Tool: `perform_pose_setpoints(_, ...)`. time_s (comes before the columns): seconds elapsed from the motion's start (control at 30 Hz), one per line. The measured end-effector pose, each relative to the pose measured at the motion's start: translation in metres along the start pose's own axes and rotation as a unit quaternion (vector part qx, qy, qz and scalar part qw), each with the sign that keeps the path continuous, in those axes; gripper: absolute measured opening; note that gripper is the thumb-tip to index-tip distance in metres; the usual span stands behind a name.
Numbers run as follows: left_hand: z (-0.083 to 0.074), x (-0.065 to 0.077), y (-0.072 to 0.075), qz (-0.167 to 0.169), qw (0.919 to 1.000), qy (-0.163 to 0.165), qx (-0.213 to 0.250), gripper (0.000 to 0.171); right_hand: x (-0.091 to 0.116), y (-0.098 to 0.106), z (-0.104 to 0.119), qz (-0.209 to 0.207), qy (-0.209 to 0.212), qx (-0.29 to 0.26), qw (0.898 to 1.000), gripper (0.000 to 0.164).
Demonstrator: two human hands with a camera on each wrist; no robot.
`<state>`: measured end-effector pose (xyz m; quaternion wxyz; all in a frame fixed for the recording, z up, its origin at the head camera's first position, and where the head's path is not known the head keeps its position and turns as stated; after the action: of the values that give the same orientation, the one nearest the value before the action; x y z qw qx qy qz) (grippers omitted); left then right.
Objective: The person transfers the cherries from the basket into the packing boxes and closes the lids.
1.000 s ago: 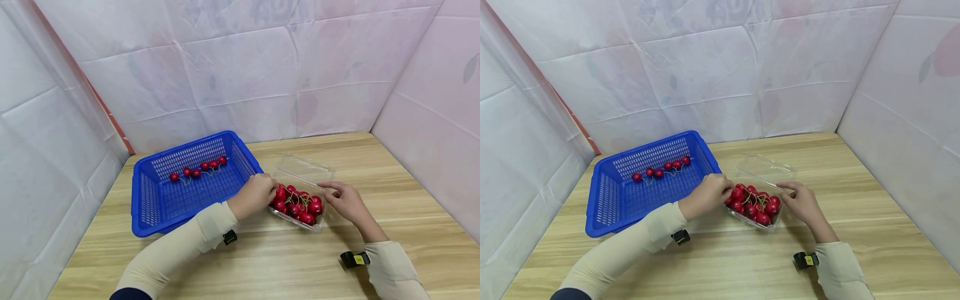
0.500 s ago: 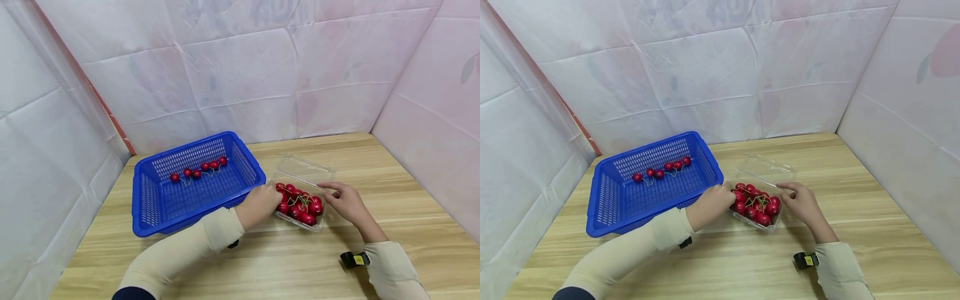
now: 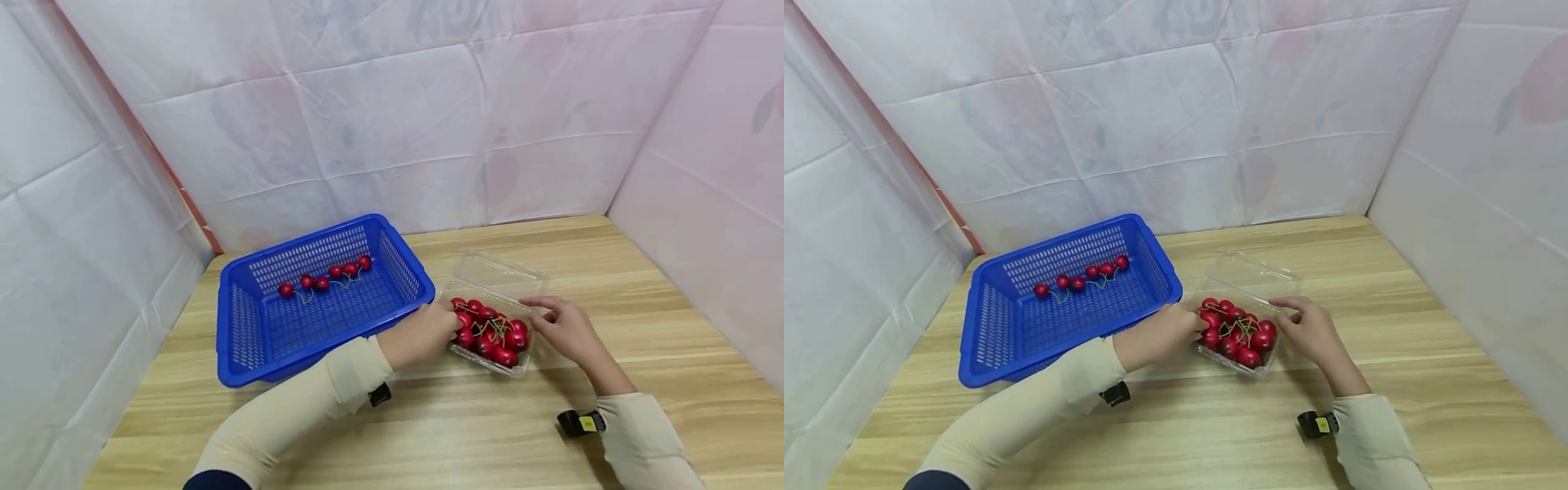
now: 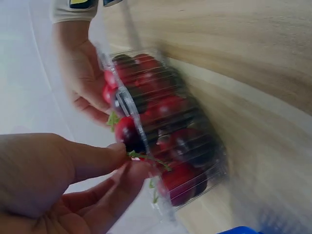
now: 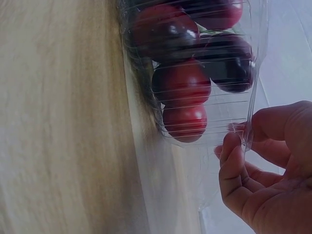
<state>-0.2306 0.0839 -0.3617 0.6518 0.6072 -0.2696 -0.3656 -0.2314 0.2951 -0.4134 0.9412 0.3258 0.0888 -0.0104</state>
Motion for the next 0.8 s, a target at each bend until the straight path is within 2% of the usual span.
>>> perform_pose_setpoints(0.17, -0.0005, -0.0029, 0.0017, -0.028, 0.9994, -0.015, 0.011, 0.012, -0.0007, -0.0004, -0.0006, 0.0, 0.003, 0.0, 1.0, 0.028)
perform_pose_setpoints(0.4, 0.0025, -0.0008, 0.002, -0.021, 0.9954, -0.008, 0.093, 0.008, -0.0007, -0.0014, -0.0011, 0.001, 0.003, -0.002, 1.0, 0.028)
perform_pose_setpoints(0.53, 0.0025, 0.0006, 0.0027, -0.012, 0.9955, -0.004, 0.094, 0.001, -0.0007, -0.0004, 0.0001, -0.003, 0.006, -0.001, 1.0, 0.027)
perform_pose_setpoints(0.67, 0.0026, 0.0019, 0.0038, 0.002, 0.9964, 0.003, 0.085, 0.005, -0.0001, -0.0011, -0.0003, 0.0, 0.004, -0.003, 1.0, 0.028)
perform_pose_setpoints(0.8, 0.0018, 0.0046, 0.0095, -0.008, 0.9977, -0.003, 0.068, 0.008, -0.0001, -0.0023, -0.0014, 0.008, -0.003, -0.005, 1.0, 0.029)
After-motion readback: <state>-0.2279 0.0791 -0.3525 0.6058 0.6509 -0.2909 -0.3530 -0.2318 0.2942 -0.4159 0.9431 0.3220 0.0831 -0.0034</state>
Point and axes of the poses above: each hand's wrist, its own x-axis away from the middle knuckle, its own y-axis out of the back of the hand, z = x × y, the point moved 6 cm from there along -x, towards the middle knuckle, and after that the axes turned 4 degrees about -x, right-handed, at the moved point
